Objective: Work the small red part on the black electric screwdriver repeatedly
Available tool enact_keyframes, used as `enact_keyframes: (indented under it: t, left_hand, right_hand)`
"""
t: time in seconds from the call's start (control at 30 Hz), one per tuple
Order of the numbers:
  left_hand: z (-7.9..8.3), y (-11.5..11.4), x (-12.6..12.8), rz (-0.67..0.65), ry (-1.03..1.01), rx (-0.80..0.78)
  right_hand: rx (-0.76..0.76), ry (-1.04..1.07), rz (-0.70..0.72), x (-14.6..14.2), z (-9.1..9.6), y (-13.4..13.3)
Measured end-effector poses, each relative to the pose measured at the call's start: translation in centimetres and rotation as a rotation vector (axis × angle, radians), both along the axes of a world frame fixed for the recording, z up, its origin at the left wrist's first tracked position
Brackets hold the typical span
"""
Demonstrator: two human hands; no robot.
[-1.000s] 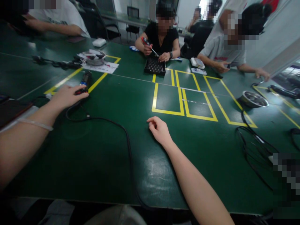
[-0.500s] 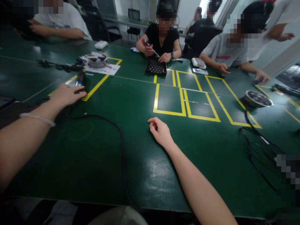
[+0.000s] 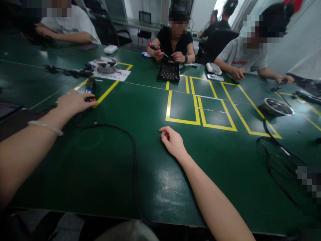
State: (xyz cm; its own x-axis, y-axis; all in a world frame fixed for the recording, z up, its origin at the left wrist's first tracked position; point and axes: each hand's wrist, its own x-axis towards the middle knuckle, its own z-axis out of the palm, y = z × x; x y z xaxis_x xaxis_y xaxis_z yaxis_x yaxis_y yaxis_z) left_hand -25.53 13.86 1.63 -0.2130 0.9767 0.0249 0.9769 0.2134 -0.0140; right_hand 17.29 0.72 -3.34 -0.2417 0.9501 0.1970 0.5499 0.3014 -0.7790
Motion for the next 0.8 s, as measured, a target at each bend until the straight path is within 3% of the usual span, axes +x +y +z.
enact_keyframes:
  t: [0.3, 0.57, 0.73, 0.8]
  left_hand:
    - [-0.4, -3.7, 3.2, -0.091, 0.023, 0.065]
    - [-0.7, -9.5, 10.5, -0.255, -0.017, 0.123]
    - [-0.4, -12.6, 15.2, -0.39, 0.039, 0.083]
    - [-0.4, -13.5, 16.7, -0.453, 0.039, 0.073]
  right_hand:
    - [0.003, -0.037, -0.005, -0.2, 0.1, -0.1]
    - [0.022, 0.005, -0.006, 0.1, -0.3, 0.1]
    - [0.206, -0.017, -0.109, 0.0, 0.6, -0.2]
    - [0.258, -0.026, -0.076, -0.5, 1.2, -0.6]
